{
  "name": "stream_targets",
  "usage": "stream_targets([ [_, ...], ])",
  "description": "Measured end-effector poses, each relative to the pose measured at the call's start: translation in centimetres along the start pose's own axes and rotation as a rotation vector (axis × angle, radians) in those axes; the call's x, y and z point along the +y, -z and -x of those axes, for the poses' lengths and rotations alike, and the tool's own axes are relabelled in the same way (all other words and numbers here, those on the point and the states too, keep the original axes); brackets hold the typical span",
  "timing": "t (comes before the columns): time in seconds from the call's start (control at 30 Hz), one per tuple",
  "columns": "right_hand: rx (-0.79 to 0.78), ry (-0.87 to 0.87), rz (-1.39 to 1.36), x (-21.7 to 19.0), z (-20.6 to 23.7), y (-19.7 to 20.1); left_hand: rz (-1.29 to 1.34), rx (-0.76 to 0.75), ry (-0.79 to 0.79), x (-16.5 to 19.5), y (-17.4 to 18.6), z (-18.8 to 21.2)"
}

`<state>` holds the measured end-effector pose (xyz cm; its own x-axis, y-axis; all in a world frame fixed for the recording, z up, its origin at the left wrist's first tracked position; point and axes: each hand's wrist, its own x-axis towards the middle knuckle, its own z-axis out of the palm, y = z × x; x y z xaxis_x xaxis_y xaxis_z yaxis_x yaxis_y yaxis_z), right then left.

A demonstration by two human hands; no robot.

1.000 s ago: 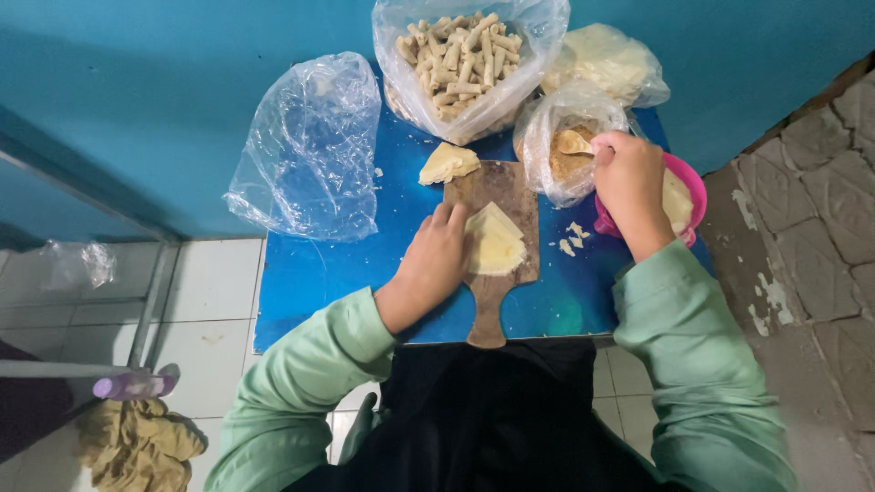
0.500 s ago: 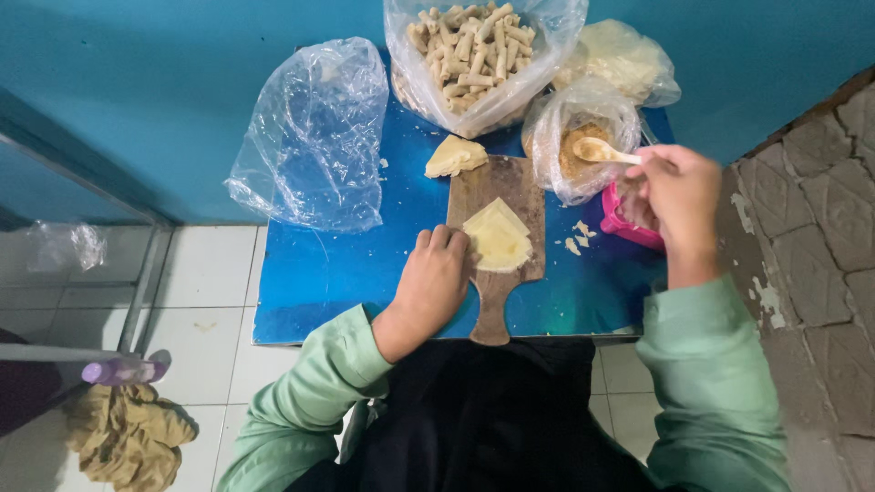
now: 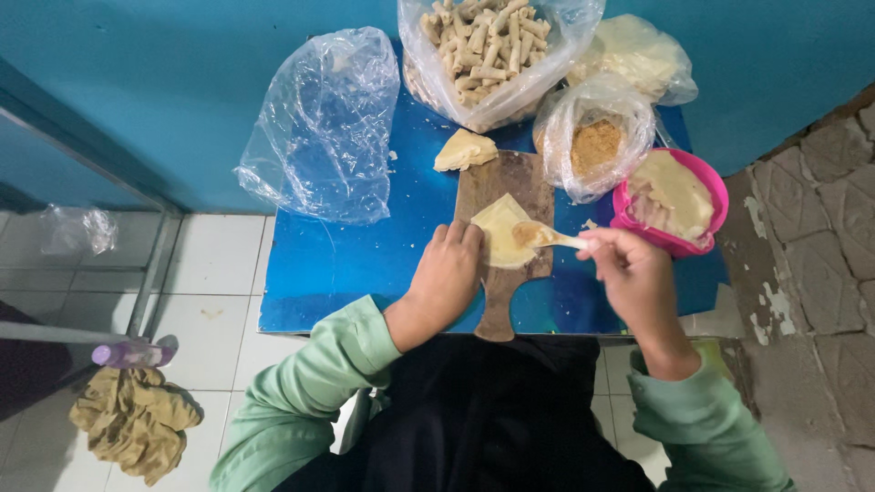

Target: The person presses a piece of dough flat on a wooden board, spoons a brown powder from a plastic bag onto it, and folds and stacks dough pieces on the board. They repeat the folding and arranging with additional dough pieces, building a pile of folded pieces on the board.

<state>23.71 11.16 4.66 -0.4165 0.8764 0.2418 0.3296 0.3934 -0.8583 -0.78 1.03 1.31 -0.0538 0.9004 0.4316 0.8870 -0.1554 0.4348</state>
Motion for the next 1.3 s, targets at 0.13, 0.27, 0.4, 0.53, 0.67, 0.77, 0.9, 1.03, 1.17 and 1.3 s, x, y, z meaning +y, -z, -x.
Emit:
stream_targets([
  [0.13, 0.048, 0.328, 0.251, -1.1, 1.6, -1.1, 0.042, -0.057, -0.018, -0.1, 0.4, -0.2],
  [0.27, 0.051, 0.691, 0.543, -2.4, 2.7, -1.2, 0.188, -0.077, 0.031, -0.3, 0.8, -0.6],
  [0.4, -0.023, 0.896, 0.633, -3.5, 2.9, -0.9, 0.308, -0.11, 0.033, -0.5, 1.2, -1.5],
  [0.53, 0.081, 0.859, 0.621, -3.1, 2.1, -0.1, 0.393, -0.101, 0.018, -0.6, 1.2, -2.0],
  [0.67, 0.278, 0.648, 0.743, -1.6, -0.8, 1.8, 0.424, -0.089, 0.039, -0.7, 1.2, -1.6],
  [0.77, 0.299, 0.593, 0.676, -1.1, -5.7, 2.4, 0.453, -0.056, 0.039, -0.7, 1.0, -1.5],
  [0.9, 0.336, 0.57, 1.004, -2.5, -7.1, 0.9, 0.482, -0.008, 0.038, -0.5, 0.6, -1.6],
  [1.03, 0.155, 0.493, 0.714, -3.5, -4.2, -1.8, 0.543, -0.017, 0.001, -0.3, 0.6, -1.6],
  [1.17, -0.083, 0.382, 0.591, -3.0, -1.7, -4.5, 0.501, -0.08, 0.005, 0.3, 1.0, -1.5],
  [1.3, -0.027, 0.368, 0.593, -2.0, -0.7, -5.5, 0.352, -0.066, -0.061, 0.6, 1.6, -1.5],
])
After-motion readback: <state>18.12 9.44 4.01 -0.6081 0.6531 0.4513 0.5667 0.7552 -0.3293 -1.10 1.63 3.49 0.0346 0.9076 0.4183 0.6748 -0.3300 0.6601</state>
